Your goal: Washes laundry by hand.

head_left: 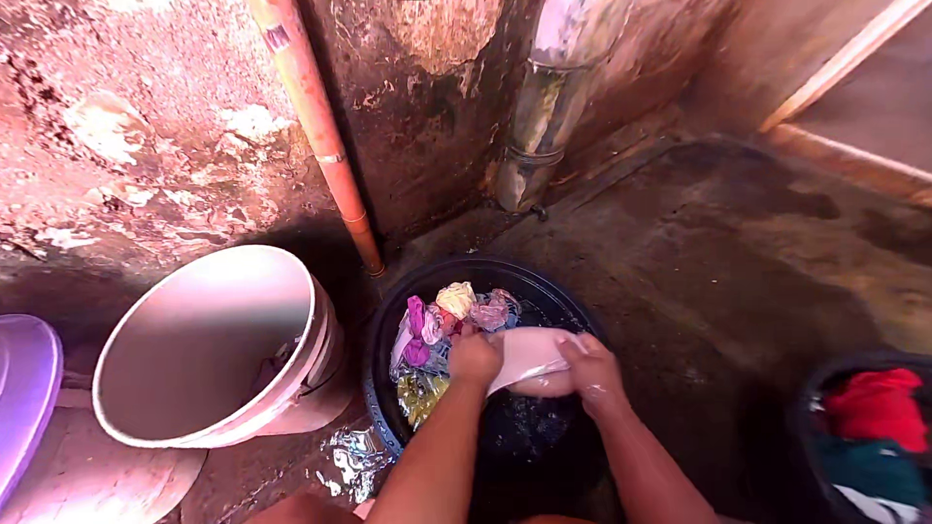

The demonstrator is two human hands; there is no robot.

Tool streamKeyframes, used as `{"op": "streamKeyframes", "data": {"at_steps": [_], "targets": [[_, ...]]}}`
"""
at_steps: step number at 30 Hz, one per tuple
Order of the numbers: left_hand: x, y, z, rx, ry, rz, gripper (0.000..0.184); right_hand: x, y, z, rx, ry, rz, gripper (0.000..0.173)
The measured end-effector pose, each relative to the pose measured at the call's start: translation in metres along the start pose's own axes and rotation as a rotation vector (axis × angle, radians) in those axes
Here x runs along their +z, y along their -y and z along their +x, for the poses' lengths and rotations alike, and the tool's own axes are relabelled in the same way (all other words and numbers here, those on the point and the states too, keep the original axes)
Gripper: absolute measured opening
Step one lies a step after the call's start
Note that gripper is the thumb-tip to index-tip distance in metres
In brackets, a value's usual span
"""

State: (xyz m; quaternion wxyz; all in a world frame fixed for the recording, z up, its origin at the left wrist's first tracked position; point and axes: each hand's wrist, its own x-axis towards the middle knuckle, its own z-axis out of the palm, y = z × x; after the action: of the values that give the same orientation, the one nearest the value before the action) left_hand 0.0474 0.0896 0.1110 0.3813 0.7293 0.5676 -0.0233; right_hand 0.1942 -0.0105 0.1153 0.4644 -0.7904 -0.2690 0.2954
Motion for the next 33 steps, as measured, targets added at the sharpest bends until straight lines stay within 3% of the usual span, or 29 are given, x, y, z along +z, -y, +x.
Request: {"op": "streamKeyframes", "data": {"at_steps": [3,5,7,11,14,17,21,24,26,29,31,33], "targets": [[0.039,0.036,0.008,0.039,0.033,0.218,0.041,0.018,-0.033,-0.002,-0.069,0.233,-0.615,0.036],[0.069,0.061,0.001,0.159,0.221,0.299,0.059,0.036,-0.061,-0.010,0.045,0.432,-0.830,0.044],[0.092,0.083,-0.015,0.222,0.394,0.330,0.065,0.046,-0.088,-0.021,0.135,0.641,-0.963,0.047],[0.106,0.103,-0.044,0.110,0.629,0.449,0.066,0.048,-0.111,-0.050,0.192,0.895,-1.170,0.048],[0.103,0.119,-0.038,0.046,0.654,0.290,0.058,0.062,-0.105,-0.050,0.222,1.019,-1.242,0.052],[0.089,0.125,-0.022,-0.114,0.438,-0.317,0.052,0.071,-0.079,-0.037,0.298,1.052,-1.007,0.054],[0.066,0.117,-0.029,-0.172,0.338,-0.891,0.062,0.068,0.012,-0.039,0.308,0.780,-0.284,0.033],[0.047,0.108,-0.049,-0.046,0.293,-1.240,0.046,0.065,0.088,-0.041,0.317,0.592,0.171,0.026],[0.044,0.091,-0.049,0.048,0.184,-1.566,0.050,0.061,0.122,-0.042,0.293,0.454,0.432,0.022],[0.024,0.065,-0.031,-0.030,0.126,-1.964,0.088,0.058,0.131,-0.034,0.221,0.249,0.711,0.021],[-0.001,0.051,-0.020,0.141,0.198,-2.089,0.109,0.047,0.114,-0.031,0.120,0.205,0.716,0.026],[-0.032,0.029,-0.015,0.242,0.125,-1.949,0.097,0.032,0.085,-0.033,0.088,0.194,0.624,0.027]]}}
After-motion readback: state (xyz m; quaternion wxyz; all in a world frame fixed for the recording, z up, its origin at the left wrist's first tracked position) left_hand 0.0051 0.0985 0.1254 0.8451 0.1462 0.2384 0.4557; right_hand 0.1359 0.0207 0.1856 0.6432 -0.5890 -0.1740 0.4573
